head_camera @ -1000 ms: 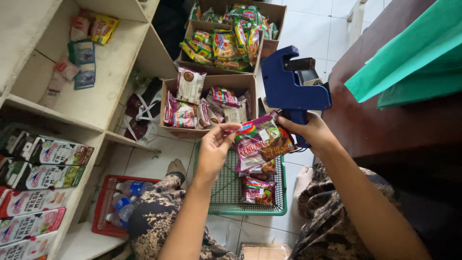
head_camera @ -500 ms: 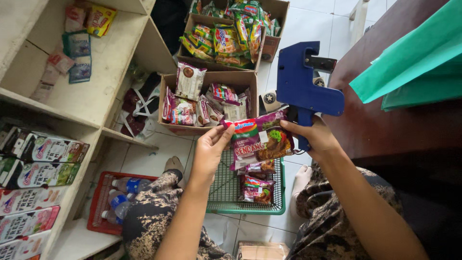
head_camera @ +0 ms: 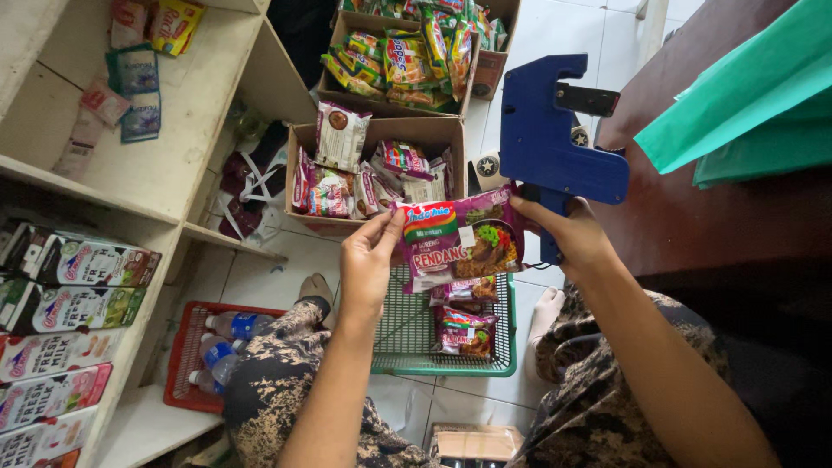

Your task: The person picks up noodle packets from a box and place them into a green basket while holding a blue tape dispenser.

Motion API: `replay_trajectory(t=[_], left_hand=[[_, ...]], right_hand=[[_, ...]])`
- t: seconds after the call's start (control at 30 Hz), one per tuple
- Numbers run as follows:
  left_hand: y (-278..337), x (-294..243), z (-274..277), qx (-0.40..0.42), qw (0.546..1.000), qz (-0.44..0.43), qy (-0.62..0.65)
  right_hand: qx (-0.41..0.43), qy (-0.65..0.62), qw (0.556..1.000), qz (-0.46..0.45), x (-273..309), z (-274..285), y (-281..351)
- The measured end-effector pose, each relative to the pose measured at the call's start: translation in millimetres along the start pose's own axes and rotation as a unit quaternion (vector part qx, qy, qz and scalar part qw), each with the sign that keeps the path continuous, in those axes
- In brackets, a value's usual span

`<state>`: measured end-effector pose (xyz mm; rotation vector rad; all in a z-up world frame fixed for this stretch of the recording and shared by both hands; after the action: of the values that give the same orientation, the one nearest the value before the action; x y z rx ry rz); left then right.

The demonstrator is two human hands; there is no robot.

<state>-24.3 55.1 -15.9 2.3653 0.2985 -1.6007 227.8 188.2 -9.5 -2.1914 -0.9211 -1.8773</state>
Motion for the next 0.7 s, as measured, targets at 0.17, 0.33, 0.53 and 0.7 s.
replay_trajectory(t=[0.17, 0.33, 0.53, 0.7], left_hand=[[10, -30, 4, -0.062, 0.967, 0.012, -0.246], [5, -19, -3, 0.016, 0.998, -0.003, -0.067], [4, 8, 0, 0.053, 0.998, 0.044, 0.005], [3, 17, 12, 0.032, 0.996, 0.035, 0.069]], right_hand=[[0.010, 0.029, 0.998, 0.046, 6, 0, 4], [0.008, 0.002, 1.000, 0.021, -3, 4, 1], [0.014, -0.059, 0.998, 0.002, -8, 9, -2], [0.045, -0.059, 0.997, 0.008, -5, 2, 0]])
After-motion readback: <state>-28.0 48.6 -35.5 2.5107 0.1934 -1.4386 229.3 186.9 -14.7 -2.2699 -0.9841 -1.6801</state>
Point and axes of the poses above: each hand's wrist, its own y-axis away from the middle knuckle, its own z-axis out of the back of the hand, x = y × z, the point moved 6 cm from there along -y, towards the middle knuckle, and after that the axes turned 12 degrees about x, right-handed, at the moved point
